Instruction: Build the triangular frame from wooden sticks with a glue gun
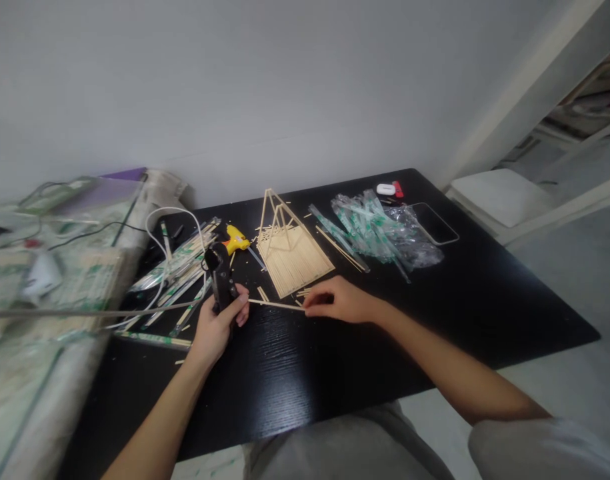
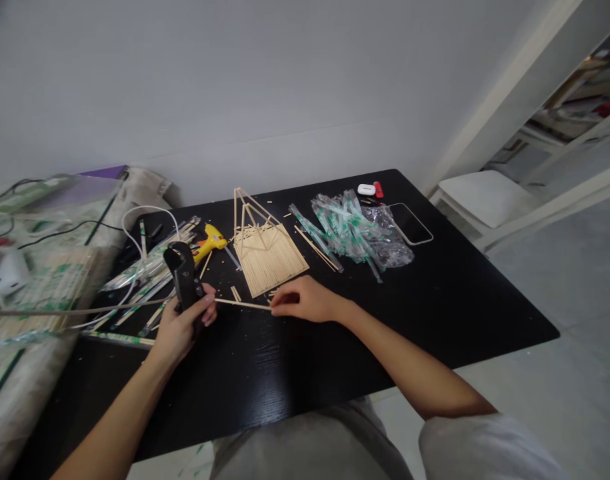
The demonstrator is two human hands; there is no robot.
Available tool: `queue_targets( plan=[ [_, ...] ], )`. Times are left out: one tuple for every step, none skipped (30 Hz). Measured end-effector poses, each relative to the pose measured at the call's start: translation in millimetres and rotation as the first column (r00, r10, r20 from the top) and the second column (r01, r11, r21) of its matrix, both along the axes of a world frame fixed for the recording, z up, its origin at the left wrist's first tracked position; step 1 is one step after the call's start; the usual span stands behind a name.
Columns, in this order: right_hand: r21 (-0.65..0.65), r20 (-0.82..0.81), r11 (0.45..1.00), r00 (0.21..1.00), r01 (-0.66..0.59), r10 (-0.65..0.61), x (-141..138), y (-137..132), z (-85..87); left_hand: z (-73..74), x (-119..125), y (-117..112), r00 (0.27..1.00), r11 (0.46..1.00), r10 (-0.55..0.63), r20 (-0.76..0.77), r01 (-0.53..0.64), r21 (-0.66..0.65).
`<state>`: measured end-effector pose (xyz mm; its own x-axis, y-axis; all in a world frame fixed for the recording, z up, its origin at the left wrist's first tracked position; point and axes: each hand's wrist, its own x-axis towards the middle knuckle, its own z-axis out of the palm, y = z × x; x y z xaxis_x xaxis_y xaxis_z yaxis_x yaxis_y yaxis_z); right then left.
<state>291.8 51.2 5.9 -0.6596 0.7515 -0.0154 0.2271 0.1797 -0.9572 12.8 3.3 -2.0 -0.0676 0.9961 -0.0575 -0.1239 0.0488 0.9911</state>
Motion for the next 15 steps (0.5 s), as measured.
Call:
queue_targets(
  plan=[
    [-0.02,0.016,0.998,0.998,-0.065,0.065,-3.6,-4.4,0.3,-1.3,1.4,-1.4,0.999,1.0,-0.024,-0.033,0.024,0.001],
    [-0.037,0.017,0.995,0.995,-0.093,0.094,-8.0,-9.2,-0.3,-2.6,3.6,-3.0,0.996,0.999,-0.051,-0.075,0.051,-0.003],
    [-0.062,0.006,0.993,0.995,-0.104,0.104,-13.0,-14.3,-1.7,-3.8,6.4,-4.7,0.989,0.996,-0.085,-0.123,0.085,-0.009],
    [-0.104,-0.023,0.99,0.995,-0.098,0.097,-18.4,-19.3,-3.7,-4.8,9.5,-6.4,0.977,0.993,-0.122,-0.172,0.121,-0.014],
    [-0.154,-0.064,0.985,0.995,-0.083,0.074,-23.6,-24.0,-6.2,-5.6,12.7,-7.9,0.96,0.987,-0.162,-0.228,0.163,-0.012],
    [-0.203,-0.097,0.976,0.994,-0.074,0.055,-28.3,-28.2,-8.7,-5.9,15.5,-9.3,0.935,0.978,-0.199,-0.293,0.208,-0.001],
    [-0.239,-0.126,0.97,0.992,-0.052,0.022,-32.3,-31.6,-10.9,-5.9,17.6,-10.5,0.904,0.97,-0.22,-0.366,0.242,0.015],
    [-0.254,-0.147,0.967,0.989,-0.036,-0.001,-35.1,-34.1,-12.7,-5.6,18.9,-11.4,0.866,0.962,-0.229,-0.444,0.272,0.034],
    [-0.243,-0.157,0.97,0.988,-0.025,-0.013,-36.7,-35.5,-13.8,-5.0,19.2,-11.9,0.822,0.953,-0.224,-0.524,0.296,0.056],
    [-0.21,-0.162,0.978,0.986,-0.004,-0.03,-37.1,-35.9,-14.1,-4.1,18.5,-12.2,0.775,0.947,-0.199,-0.6,0.31,0.085],
    [-0.168,-0.166,0.986,0.985,0.022,-0.05,-36.6,-35.6,-13.6,-3.2,17.0,-12.1,0.728,0.942,-0.158,-0.668,0.315,0.12],
    [-0.124,-0.174,0.991,0.982,0.058,-0.079,-35.4,-34.7,-12.4,-2.2,15.0,-11.8,0.684,0.937,-0.101,-0.723,0.309,0.161],
    [-0.089,-0.188,0.991,0.975,0.103,-0.118,-33.8,-33.6,-10.8,-1.1,12.6,-11.2,0.646,0.934,-0.037,-0.762,0.293,0.203],
    [-0.066,-0.203,0.986,0.966,0.151,-0.162,-32.1,-32.4,-8.9,0.0,10.3,-10.5,0.615,0.931,0.023,-0.788,0.275,0.241],
    [-0.052,-0.218,0.978,0.954,0.2,-0.206,-30.5,-31.4,-7.1,1.0,8.3,-9.7,0.59,0.929,0.069,-0.804,0.257,0.268]
  ],
)
